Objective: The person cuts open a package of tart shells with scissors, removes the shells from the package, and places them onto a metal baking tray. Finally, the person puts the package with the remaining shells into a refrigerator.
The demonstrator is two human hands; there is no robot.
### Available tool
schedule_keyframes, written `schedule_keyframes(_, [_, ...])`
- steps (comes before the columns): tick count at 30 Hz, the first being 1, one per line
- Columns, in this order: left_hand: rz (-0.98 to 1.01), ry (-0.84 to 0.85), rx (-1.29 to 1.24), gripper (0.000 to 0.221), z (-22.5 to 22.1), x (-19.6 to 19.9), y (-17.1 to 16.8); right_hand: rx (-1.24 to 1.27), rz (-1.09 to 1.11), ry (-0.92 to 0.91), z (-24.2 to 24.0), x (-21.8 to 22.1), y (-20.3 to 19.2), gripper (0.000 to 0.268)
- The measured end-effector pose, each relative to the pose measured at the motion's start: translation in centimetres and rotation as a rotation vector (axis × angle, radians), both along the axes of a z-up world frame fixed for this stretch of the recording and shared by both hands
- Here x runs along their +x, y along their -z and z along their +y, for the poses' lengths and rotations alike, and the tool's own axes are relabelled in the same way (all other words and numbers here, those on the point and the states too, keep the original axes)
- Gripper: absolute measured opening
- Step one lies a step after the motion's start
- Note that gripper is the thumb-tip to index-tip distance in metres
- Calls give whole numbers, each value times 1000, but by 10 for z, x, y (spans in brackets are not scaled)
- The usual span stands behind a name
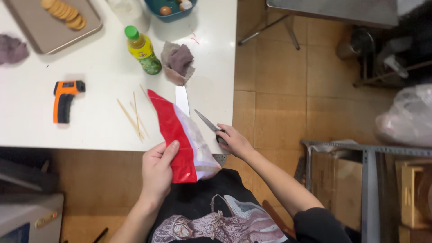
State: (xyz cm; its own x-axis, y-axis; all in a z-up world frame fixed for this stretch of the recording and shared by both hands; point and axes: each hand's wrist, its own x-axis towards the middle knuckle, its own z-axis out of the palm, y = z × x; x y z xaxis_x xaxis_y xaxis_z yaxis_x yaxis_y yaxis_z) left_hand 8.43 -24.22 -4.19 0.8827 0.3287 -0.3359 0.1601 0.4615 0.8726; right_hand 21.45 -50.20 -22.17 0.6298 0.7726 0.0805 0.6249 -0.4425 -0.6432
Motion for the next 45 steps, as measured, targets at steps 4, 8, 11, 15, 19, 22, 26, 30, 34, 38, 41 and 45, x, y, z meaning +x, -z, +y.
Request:
schedule_keyframes(4, [30, -46, -40, 24, -17, -10, -28, -83, -182, 164, -6, -4, 0, 35])
schedule_keyframes(8, [-10, -106, -5, 23, -18, -24, -41, -262, -71, 219, 0, 6, -7, 28])
schedule_keyframes(11, [43, -145, 18, 24, -5, -36, -46, -460, 151, 272, 9, 21, -13, 23])
schedule_keyframes(15, [73, -184, 83, 24, 40, -40, -40, -523, 105, 282, 14, 37, -16, 37])
schedule_keyframes(19, [-3, -179, 66, 21, 102, -39, -23, -99, 716, 638, 0, 32, -26, 37])
schedule_keyframes(22, [24, -97, 68, 24, 150, -27, -1, 380, 1143, 765, 4, -19, -53, 40])
schedule_keyframes(26, [-32, 22, 185, 31, 214, 4, 23, 1006, 1515, 268, 100, -114, -82, 69])
schedule_keyframes(30, [-23, 75, 195, 34, 253, 28, 37, 948, 1691, 113, 193, -168, -108, 84])
schedule_keyframes(34, [-54, 88, 164, 33, 282, 48, 31, 925, 1855, -20, 259, -180, -118, 77])
schedule_keyframes(38, [-68, 134, 212, 37, 296, 54, 31, 1028, 1902, -16, 306, -184, -106, 73])
schedule_keyframes(41, [-55, 187, 277, 37, 299, 53, 31, 1159, 1951, 103, 345, -188, -92, 71])
schedule_keyframes(45, [-41, 235, 392, 37, 307, 48, 18, 1138, 1862, 27, 376, -171, -99, 77])
